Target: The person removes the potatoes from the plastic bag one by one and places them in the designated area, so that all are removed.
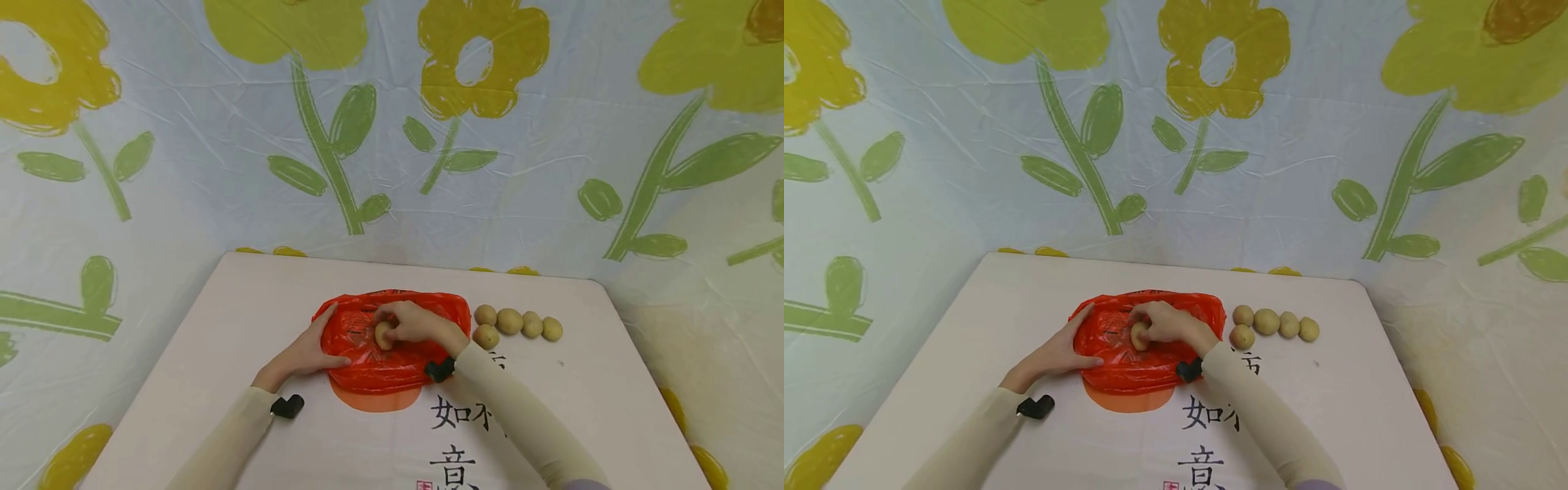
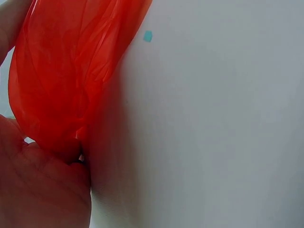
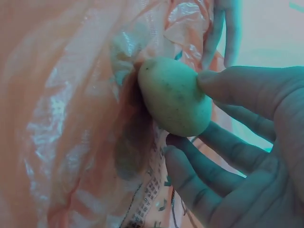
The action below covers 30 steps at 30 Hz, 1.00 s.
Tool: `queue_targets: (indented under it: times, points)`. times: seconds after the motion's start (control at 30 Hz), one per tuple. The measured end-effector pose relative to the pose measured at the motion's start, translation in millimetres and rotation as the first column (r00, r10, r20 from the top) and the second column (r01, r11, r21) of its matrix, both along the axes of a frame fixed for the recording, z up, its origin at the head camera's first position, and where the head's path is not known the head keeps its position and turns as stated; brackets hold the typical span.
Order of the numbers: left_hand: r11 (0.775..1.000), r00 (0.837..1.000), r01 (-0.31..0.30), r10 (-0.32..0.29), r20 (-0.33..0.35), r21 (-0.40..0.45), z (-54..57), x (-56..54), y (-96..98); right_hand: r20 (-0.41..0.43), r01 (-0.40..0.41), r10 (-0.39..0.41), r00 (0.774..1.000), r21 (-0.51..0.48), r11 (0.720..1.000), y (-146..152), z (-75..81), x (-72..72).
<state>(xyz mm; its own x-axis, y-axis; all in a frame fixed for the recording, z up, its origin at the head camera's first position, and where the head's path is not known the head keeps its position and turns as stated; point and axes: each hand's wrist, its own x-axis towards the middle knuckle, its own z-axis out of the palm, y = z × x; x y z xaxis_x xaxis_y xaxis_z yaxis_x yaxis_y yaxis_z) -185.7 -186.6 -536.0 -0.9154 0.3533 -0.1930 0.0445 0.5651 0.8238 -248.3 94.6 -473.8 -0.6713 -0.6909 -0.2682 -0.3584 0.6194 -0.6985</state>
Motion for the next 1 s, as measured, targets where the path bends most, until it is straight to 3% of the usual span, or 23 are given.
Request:
queue_targets:
  times: [0.2, 0.63, 1.0]
  points:
    - [1.0, 1.0, 0.002, -0.002, -0.004, 0.002, 2.3, -0.1, 1.3, -0.036, 0.009, -0.007, 0.999, 0.067, 0.998, 2.9, -5.7, 2.4]
    - [1.0, 1.0, -0.011, 0.011, 0.01, 0.0, 2.9, 1.7, 1.4, -0.093, 0.042, -0.032, 0.995, 0.111, 0.993, 6.2, -11.0, 6.6]
    - [1.0, 1.0, -0.013, 0.013, 0.008, -0.002, 4.3, 1.7, 1.2, -0.132, 0.035, -0.026, 0.991, 0.07, 0.997, 7.7, -16.3, 7.2]
